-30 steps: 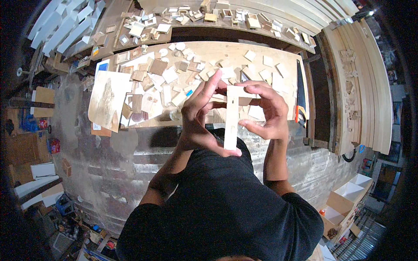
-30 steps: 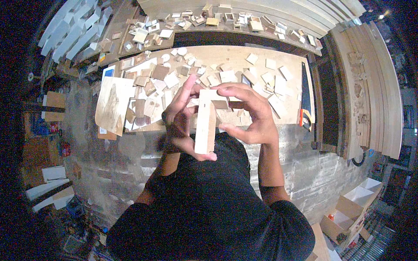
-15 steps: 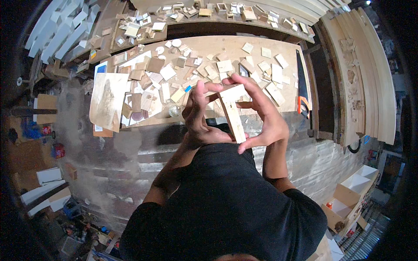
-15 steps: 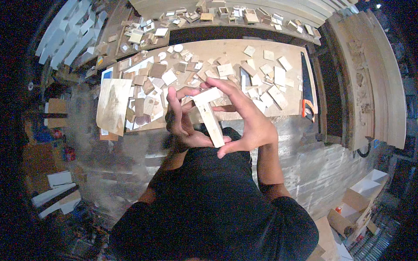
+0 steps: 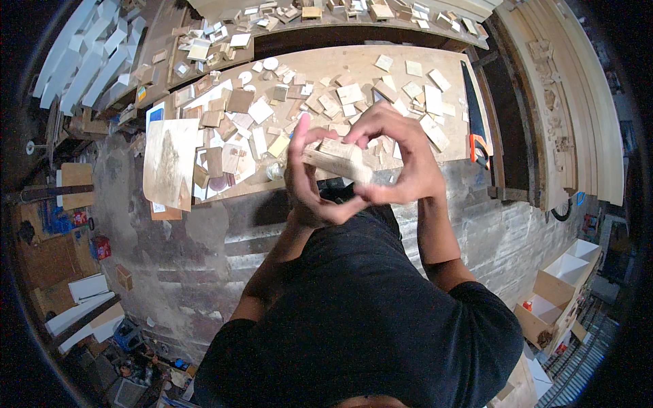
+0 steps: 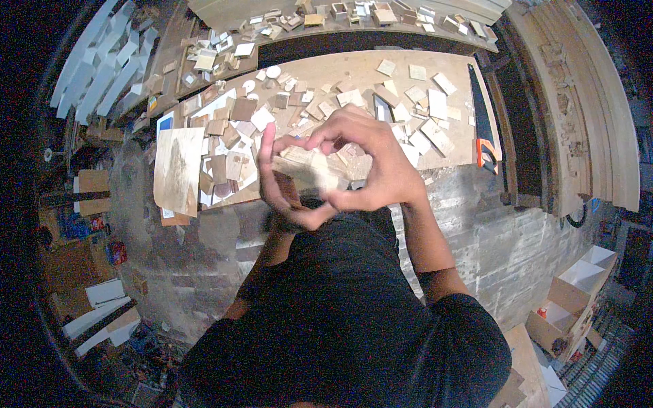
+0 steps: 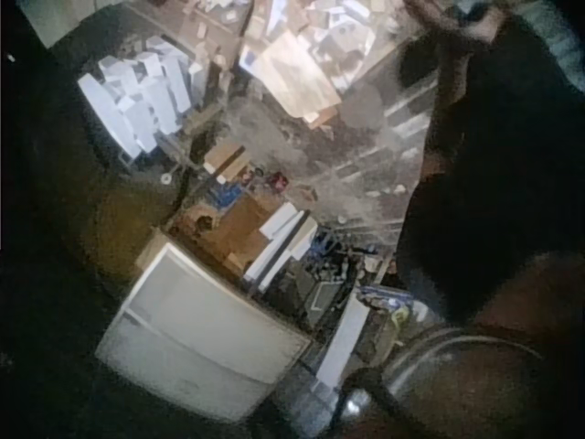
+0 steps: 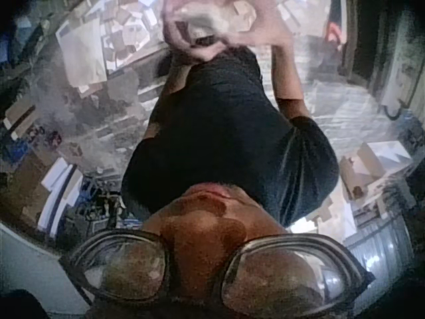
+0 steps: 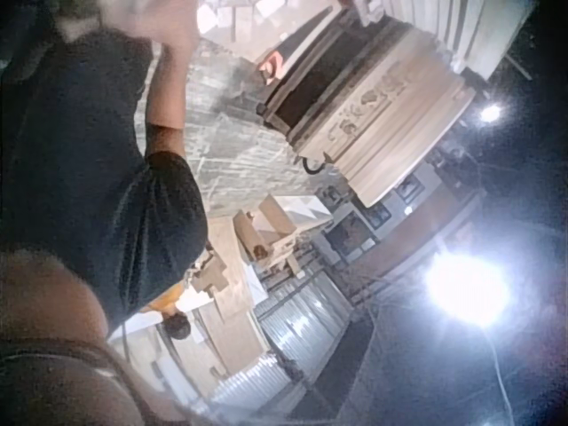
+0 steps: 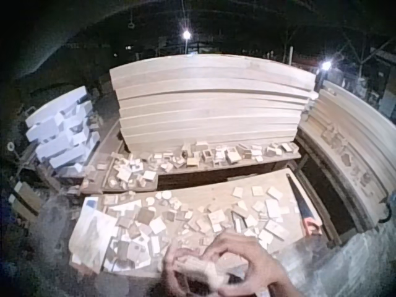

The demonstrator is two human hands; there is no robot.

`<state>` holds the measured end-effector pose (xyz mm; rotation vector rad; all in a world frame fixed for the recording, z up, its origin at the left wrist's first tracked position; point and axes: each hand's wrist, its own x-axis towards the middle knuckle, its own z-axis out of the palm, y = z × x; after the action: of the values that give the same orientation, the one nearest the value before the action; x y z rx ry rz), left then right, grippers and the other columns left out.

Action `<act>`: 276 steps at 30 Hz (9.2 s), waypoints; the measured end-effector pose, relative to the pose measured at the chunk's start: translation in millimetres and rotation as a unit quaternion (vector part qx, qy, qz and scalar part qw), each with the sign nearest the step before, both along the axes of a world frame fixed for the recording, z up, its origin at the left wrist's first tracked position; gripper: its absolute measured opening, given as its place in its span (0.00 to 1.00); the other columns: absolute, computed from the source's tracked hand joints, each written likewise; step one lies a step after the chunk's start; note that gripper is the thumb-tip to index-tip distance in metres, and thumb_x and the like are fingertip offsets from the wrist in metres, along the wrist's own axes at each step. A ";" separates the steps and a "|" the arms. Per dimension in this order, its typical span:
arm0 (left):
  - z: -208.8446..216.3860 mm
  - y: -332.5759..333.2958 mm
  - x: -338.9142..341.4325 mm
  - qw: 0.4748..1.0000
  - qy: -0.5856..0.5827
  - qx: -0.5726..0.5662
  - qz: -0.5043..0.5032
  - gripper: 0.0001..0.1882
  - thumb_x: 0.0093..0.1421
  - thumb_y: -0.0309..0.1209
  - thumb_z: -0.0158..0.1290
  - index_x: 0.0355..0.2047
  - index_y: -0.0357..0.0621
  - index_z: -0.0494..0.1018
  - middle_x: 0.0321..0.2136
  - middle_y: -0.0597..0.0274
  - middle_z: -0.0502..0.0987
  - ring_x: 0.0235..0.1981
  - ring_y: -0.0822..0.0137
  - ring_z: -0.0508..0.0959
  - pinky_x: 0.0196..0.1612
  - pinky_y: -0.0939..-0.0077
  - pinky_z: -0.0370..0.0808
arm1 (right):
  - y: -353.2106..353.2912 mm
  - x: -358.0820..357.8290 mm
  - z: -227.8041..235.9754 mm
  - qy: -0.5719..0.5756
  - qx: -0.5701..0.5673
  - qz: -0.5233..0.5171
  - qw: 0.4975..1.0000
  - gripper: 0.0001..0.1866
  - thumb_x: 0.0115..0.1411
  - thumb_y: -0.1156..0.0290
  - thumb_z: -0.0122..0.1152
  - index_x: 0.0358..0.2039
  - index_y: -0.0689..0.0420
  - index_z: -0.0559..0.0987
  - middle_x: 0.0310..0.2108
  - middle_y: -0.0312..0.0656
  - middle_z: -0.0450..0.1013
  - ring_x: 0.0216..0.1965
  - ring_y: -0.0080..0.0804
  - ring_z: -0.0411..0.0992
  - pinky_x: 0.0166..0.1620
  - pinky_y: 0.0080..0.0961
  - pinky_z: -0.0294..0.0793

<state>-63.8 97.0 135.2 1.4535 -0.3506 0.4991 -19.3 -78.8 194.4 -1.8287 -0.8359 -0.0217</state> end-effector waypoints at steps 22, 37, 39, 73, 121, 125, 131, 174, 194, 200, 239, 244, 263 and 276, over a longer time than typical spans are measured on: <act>-83.3 -1.2 37.9 0.962 0.165 0.165 -0.141 0.59 0.53 0.26 0.58 0.70 0.34 0.23 0.68 0.28 0.38 0.70 0.37 0.48 0.70 0.51 0.49 | 44.4 6.0 -121.4 0.246 0.145 -0.205 0.936 0.24 0.63 0.65 0.60 0.58 0.57 0.67 0.54 0.43 0.67 0.60 0.33 0.62 0.64 0.32 0.58; -212.0 -30.0 25.8 0.778 0.468 -0.405 -0.110 0.37 0.58 0.52 0.47 0.67 0.59 0.58 0.54 0.55 0.73 0.54 0.52 0.74 0.55 0.47 0.74 | -42.7 42.5 -237.6 0.602 0.160 -0.104 0.775 0.19 0.74 0.61 0.44 0.59 0.56 0.70 0.49 0.41 0.73 0.45 0.29 0.75 0.45 0.29 0.80; -234.4 -18.7 12.6 0.738 0.439 -0.501 -0.107 0.36 0.56 0.56 0.45 0.62 0.56 0.66 0.51 0.54 0.75 0.53 0.50 0.75 0.54 0.45 0.73 | -66.9 51.4 -257.9 0.615 0.161 -0.094 0.766 0.20 0.72 0.61 0.49 0.58 0.58 0.70 0.48 0.41 0.74 0.43 0.31 0.76 0.44 0.29 0.80; -226.7 200.1 -126.5 0.897 0.397 -0.121 0.151 0.22 0.62 0.34 0.49 0.55 0.39 0.67 0.48 0.54 0.74 0.46 0.57 0.78 0.45 0.63 0.80 | 35.7 49.4 -317.0 0.129 -0.266 -0.258 0.920 0.13 0.51 0.63 0.68 0.38 0.49 0.83 0.35 0.44 0.76 0.38 0.44 0.77 0.41 0.38 0.76; -267.3 243.6 -58.7 0.821 0.504 -0.267 -0.037 0.19 0.56 0.31 0.52 0.49 0.42 0.73 0.37 0.62 0.79 0.33 0.69 0.79 0.31 0.72 0.78 | 219.7 23.6 -299.5 -0.106 -0.568 0.052 0.815 0.06 0.53 0.72 0.59 0.31 0.59 0.80 0.34 0.49 0.77 0.33 0.43 0.81 0.34 0.38 0.81; -275.6 235.8 -56.2 0.807 0.538 -0.241 -0.027 0.21 0.55 0.29 0.52 0.50 0.40 0.73 0.40 0.60 0.79 0.37 0.67 0.80 0.39 0.72 0.78 | 219.1 21.4 -301.7 -0.090 -0.510 0.026 0.855 0.06 0.52 0.70 0.60 0.30 0.56 0.81 0.31 0.47 0.77 0.33 0.43 0.80 0.34 0.39 0.80; -267.3 217.8 -51.5 0.941 0.338 0.021 -0.019 0.38 0.50 0.21 0.53 0.65 0.40 0.63 0.52 0.57 0.76 0.47 0.69 0.76 0.54 0.75 0.71 | 226.5 12.8 -312.5 -0.040 -0.500 -0.109 0.858 0.11 0.56 0.59 0.63 0.32 0.53 0.84 0.33 0.43 0.79 0.32 0.43 0.79 0.33 0.40 0.79; -248.5 187.8 -51.1 0.874 0.339 0.348 -0.010 0.49 0.48 0.32 0.57 0.71 0.48 0.50 0.38 0.35 0.76 0.41 0.37 0.77 0.45 0.53 0.74 | 224.6 7.0 -366.1 0.055 -0.274 -0.156 0.947 0.08 0.47 0.76 0.64 0.29 0.63 0.83 0.55 0.64 0.69 0.41 0.55 0.77 0.48 0.41 0.77; -241.8 226.8 -21.5 0.827 0.325 0.446 -0.111 0.50 0.48 0.37 0.56 0.70 0.36 0.49 0.31 0.36 0.79 0.34 0.39 0.80 0.40 0.53 0.77 | 238.4 27.4 -344.5 0.102 -0.248 -0.163 0.949 0.12 0.44 0.67 0.68 0.29 0.61 0.85 0.44 0.53 0.79 0.34 0.44 0.81 0.43 0.37 0.79; -232.6 227.2 -17.7 0.806 0.325 0.477 -0.134 0.50 0.48 0.35 0.55 0.70 0.34 0.46 0.33 0.36 0.79 0.35 0.39 0.79 0.41 0.51 0.76 | 222.9 29.6 -334.4 0.062 -0.197 -0.163 0.965 0.12 0.44 0.66 0.67 0.26 0.62 0.84 0.45 0.54 0.78 0.35 0.49 0.80 0.43 0.37 0.80; -226.2 235.8 -27.0 0.837 0.294 0.431 -0.163 0.44 0.51 0.36 0.55 0.69 0.43 0.54 0.31 0.37 0.78 0.36 0.38 0.79 0.41 0.50 0.74 | 200.2 16.4 -307.9 0.015 -0.238 -0.172 0.956 0.08 0.50 0.68 0.68 0.27 0.59 0.83 0.25 0.43 0.78 0.24 0.35 0.77 0.31 0.31 0.77; -236.9 228.0 -38.2 0.851 0.281 0.427 -0.122 0.44 0.50 0.34 0.54 0.69 0.44 0.54 0.40 0.36 0.77 0.40 0.37 0.78 0.45 0.50 0.75 | 203.5 10.4 -299.2 -0.001 -0.332 -0.171 0.928 0.08 0.50 0.64 0.68 0.29 0.54 0.85 0.27 0.42 0.75 0.27 0.42 0.76 0.31 0.38 0.75; -262.9 229.6 -49.8 0.917 0.238 0.320 0.001 0.39 0.55 0.31 0.58 0.66 0.37 0.57 0.56 0.34 0.71 0.54 0.42 0.75 0.56 0.57 0.72 | 161.7 5.4 -248.3 0.455 0.291 -0.209 0.815 0.02 0.58 0.82 0.60 0.32 0.63 0.77 0.28 0.44 0.77 0.27 0.30 0.78 0.34 0.26 0.80; -77.0 178.8 -28.0 0.807 0.423 -0.410 -0.045 0.28 0.60 0.36 0.41 0.60 0.45 0.70 0.29 0.68 0.72 0.24 0.75 0.66 0.25 0.80 0.63 | 141.8 -19.9 -123.0 0.356 0.310 -0.070 0.879 0.10 0.62 0.80 0.59 0.44 0.68 0.79 0.32 0.47 0.78 0.29 0.31 0.78 0.35 0.27 0.81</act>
<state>-91.9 275.7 58.2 0.6724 0.4807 -0.1284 -39.2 63.0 71.4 -1.1374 -0.1298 0.2533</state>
